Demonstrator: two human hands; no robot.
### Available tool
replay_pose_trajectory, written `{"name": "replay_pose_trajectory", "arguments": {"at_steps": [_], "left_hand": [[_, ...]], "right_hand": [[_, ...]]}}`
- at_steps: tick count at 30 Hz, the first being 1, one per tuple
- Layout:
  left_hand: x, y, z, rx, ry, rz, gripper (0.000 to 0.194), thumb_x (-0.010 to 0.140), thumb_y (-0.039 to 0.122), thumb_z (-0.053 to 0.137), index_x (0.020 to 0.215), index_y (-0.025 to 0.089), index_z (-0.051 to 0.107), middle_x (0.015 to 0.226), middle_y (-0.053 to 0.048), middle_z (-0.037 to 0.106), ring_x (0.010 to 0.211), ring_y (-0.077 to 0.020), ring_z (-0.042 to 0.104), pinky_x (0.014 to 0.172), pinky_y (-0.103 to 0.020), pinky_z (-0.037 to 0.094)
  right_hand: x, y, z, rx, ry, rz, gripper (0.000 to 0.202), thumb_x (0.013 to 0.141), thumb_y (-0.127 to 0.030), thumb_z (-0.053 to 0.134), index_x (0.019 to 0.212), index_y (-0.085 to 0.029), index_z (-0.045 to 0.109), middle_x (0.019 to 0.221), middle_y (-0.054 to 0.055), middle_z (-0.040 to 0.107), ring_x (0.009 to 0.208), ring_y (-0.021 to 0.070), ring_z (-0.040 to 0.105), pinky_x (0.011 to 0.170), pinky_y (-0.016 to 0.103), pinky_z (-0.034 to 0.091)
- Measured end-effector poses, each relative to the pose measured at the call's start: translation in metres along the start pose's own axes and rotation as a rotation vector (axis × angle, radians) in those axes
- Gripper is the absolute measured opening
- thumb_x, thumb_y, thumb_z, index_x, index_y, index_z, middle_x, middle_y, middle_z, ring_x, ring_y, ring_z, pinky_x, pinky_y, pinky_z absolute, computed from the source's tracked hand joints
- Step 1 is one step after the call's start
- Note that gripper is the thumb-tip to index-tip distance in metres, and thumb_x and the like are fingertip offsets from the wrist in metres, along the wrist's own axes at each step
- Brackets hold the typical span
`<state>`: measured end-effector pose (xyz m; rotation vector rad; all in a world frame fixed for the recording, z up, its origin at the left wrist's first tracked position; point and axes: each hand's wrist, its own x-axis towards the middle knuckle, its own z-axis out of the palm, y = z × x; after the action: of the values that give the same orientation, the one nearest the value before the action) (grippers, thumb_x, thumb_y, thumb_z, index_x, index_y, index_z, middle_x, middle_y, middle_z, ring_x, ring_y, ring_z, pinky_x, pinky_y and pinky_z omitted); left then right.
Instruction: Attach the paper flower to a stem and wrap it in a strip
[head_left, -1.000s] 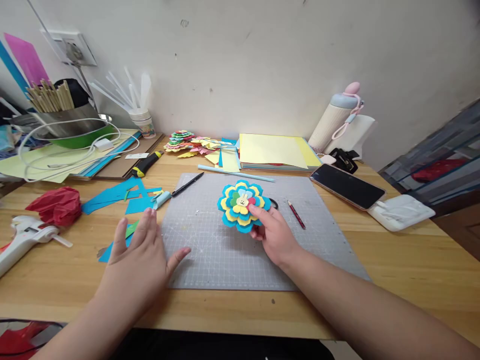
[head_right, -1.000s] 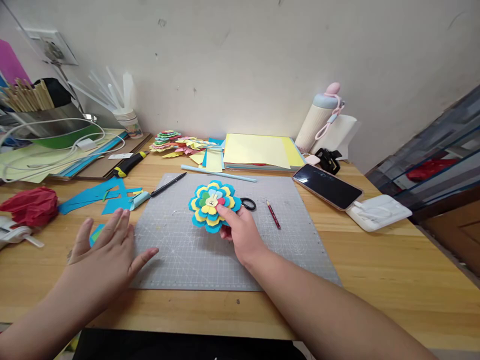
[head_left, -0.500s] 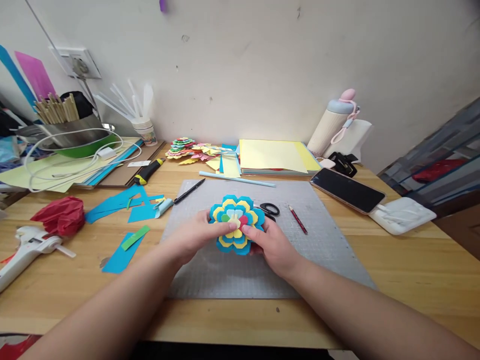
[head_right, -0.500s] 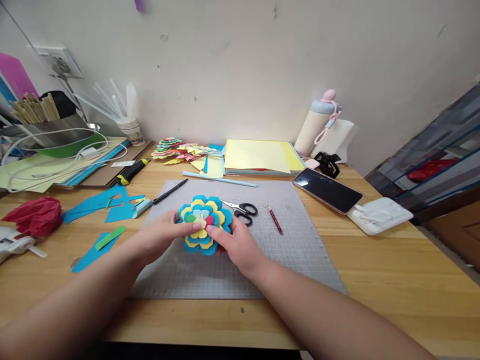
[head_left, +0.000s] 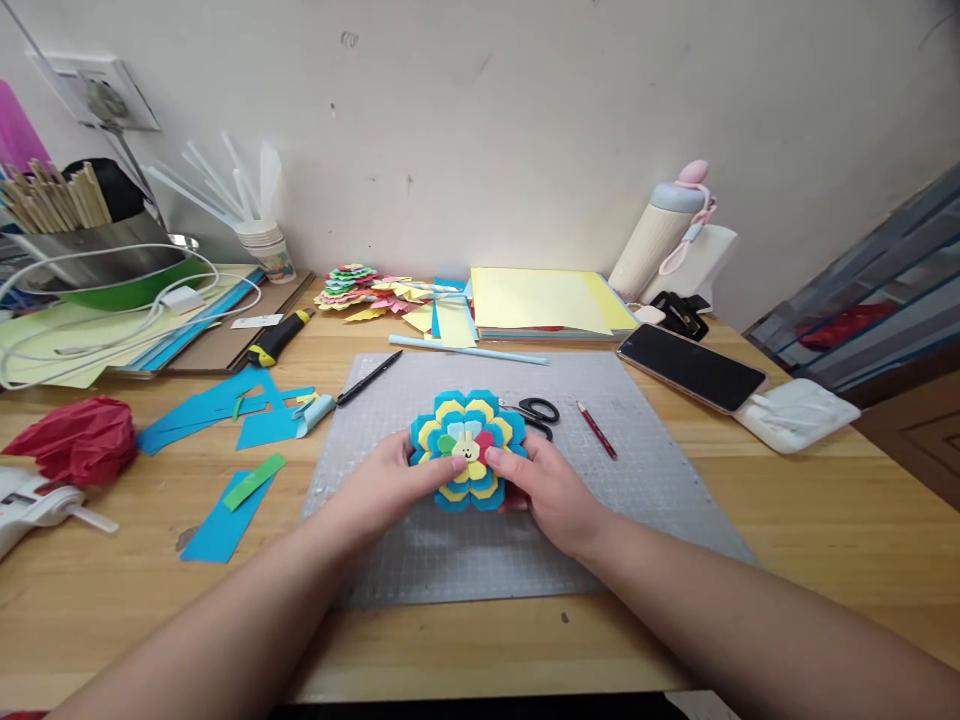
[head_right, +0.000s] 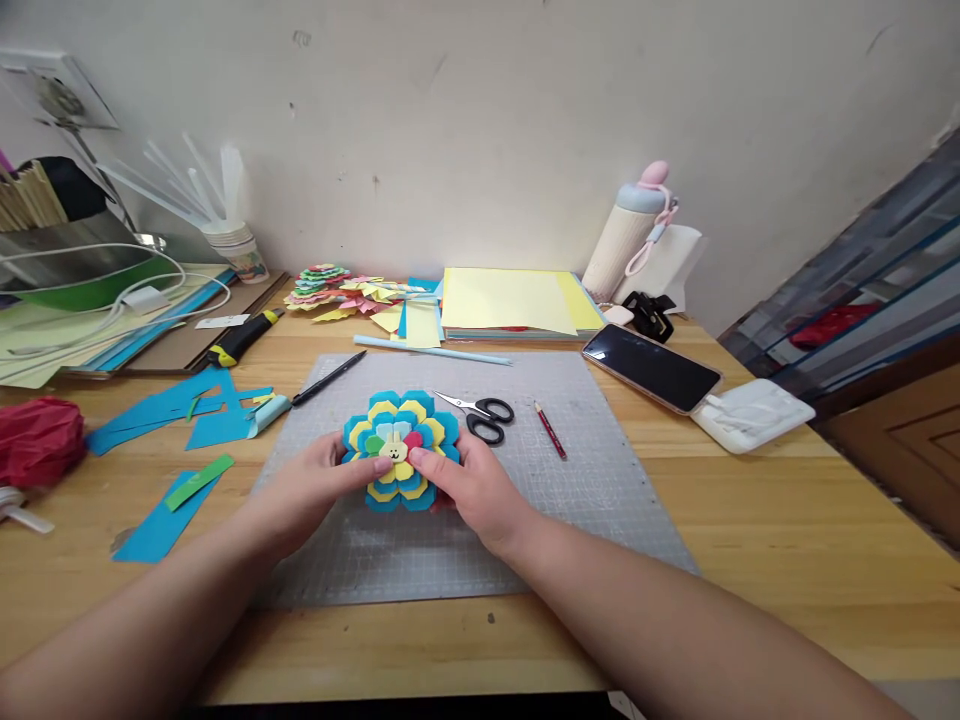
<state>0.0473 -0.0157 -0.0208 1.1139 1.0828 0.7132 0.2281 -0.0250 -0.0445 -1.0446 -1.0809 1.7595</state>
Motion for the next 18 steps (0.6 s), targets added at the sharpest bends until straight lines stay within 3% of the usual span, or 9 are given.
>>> {"name": "replay_pose_trajectory", "arguments": {"at_steps": [4, 7, 13, 18], "left_hand": [[-0.0012, -0.0019, 0.0011, -0.002, -0.031, 0.035, 0.033, 0.071, 0.041, 0.075, 0.098, 0.021, 0.070, 0.101, -0.006, 0.075, 0.091, -0.0217, 0.069, 0.080, -0.030, 0.054], [-0.0019, -0.0021, 0.0020, 0.010, -0.021, 0.050, 0.035, 0.071, 0.042, 0.076, 0.098, 0.021, 0.071, 0.101, -0.006, 0.075, 0.092, -0.0223, 0.069, 0.081, -0.031, 0.054], [-0.0004, -0.0028, 0.0019, -0.116, -0.004, 0.064, 0.030, 0.069, 0.037, 0.078, 0.092, 0.019, 0.073, 0.096, -0.007, 0.076, 0.083, -0.0195, 0.070, 0.076, -0.027, 0.056], [0.0012, -0.0035, -0.0017, -0.187, -0.008, 0.044, 0.030, 0.070, 0.032, 0.077, 0.096, 0.016, 0.072, 0.099, -0.010, 0.075, 0.086, -0.0218, 0.070, 0.077, -0.030, 0.057]], "right_hand": [[-0.0010, -0.0004, 0.0020, 0.007, -0.004, -0.085, 0.034, 0.074, -0.042, 0.074, 0.100, -0.021, 0.064, 0.089, 0.001, 0.070, 0.077, 0.0160, 0.066, 0.066, 0.028, 0.053], [-0.0013, 0.0005, 0.0029, -0.035, -0.036, -0.183, 0.031, 0.075, -0.038, 0.074, 0.099, -0.021, 0.064, 0.094, 0.002, 0.070, 0.089, 0.0189, 0.066, 0.082, 0.035, 0.052], [-0.0020, 0.0007, 0.0015, -0.033, -0.036, -0.156, 0.038, 0.076, -0.043, 0.073, 0.106, -0.024, 0.058, 0.094, 0.001, 0.066, 0.076, 0.0150, 0.063, 0.063, 0.028, 0.052], [0.0030, -0.0003, -0.0052, 0.013, -0.012, -0.209, 0.032, 0.082, -0.047, 0.065, 0.100, -0.024, 0.054, 0.077, -0.005, 0.057, 0.057, 0.0068, 0.050, 0.043, 0.016, 0.032]]}}
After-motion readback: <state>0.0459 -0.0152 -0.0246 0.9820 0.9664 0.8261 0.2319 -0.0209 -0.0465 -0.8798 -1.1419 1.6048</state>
